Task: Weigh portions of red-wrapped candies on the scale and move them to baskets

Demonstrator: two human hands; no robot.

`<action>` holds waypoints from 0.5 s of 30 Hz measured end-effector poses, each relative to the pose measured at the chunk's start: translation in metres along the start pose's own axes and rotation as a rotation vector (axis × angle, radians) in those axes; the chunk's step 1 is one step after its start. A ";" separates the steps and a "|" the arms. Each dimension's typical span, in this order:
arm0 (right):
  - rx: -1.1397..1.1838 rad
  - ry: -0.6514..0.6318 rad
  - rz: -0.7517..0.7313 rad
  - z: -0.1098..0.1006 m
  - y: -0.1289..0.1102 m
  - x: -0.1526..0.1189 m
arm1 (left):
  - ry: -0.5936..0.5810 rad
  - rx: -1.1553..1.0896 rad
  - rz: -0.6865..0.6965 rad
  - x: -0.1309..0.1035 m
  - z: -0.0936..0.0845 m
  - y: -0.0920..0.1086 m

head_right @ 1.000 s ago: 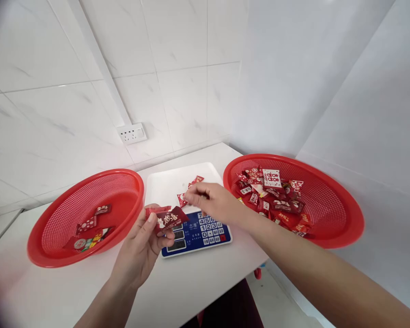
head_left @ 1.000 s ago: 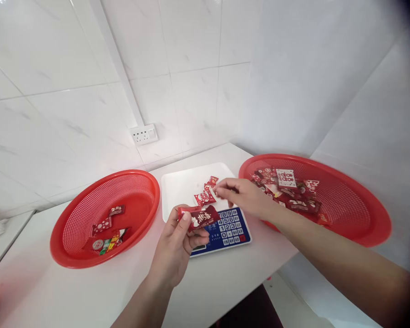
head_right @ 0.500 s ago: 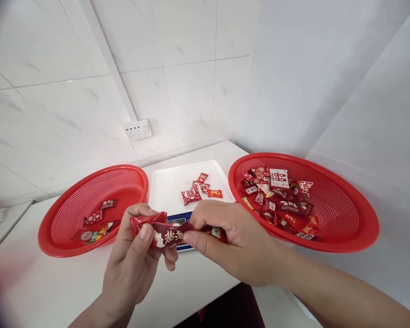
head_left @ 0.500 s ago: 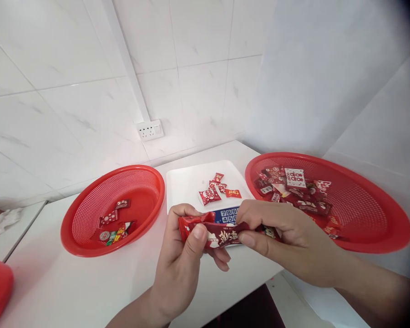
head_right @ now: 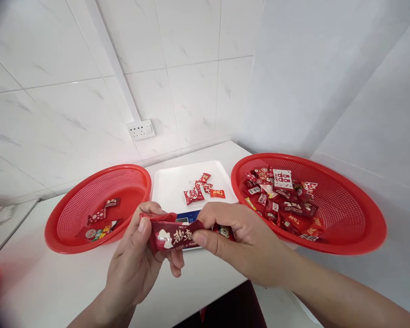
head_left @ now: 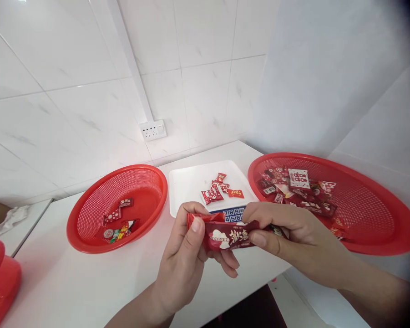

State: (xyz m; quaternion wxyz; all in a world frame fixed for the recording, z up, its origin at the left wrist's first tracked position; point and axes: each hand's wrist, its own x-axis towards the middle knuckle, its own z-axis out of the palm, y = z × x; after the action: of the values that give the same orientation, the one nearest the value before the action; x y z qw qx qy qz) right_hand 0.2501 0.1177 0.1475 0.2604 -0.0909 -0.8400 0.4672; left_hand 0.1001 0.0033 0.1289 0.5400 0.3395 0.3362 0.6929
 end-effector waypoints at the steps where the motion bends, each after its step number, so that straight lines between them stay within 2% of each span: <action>1: -0.006 0.004 0.001 0.000 0.000 0.000 | -0.004 0.003 0.001 0.000 0.000 0.000; 8: -0.012 0.024 0.029 0.000 0.000 -0.001 | 0.000 0.013 -0.001 -0.001 0.000 -0.001; 15: -0.123 0.074 -0.028 0.000 -0.005 -0.003 | 0.023 0.003 -0.009 -0.001 0.001 -0.001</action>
State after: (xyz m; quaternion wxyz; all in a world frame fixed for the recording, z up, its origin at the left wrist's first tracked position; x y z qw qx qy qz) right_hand 0.2531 0.1134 0.1504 0.2915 -0.1123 -0.8582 0.4074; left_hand 0.1014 0.0029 0.1289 0.5388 0.3308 0.3449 0.6938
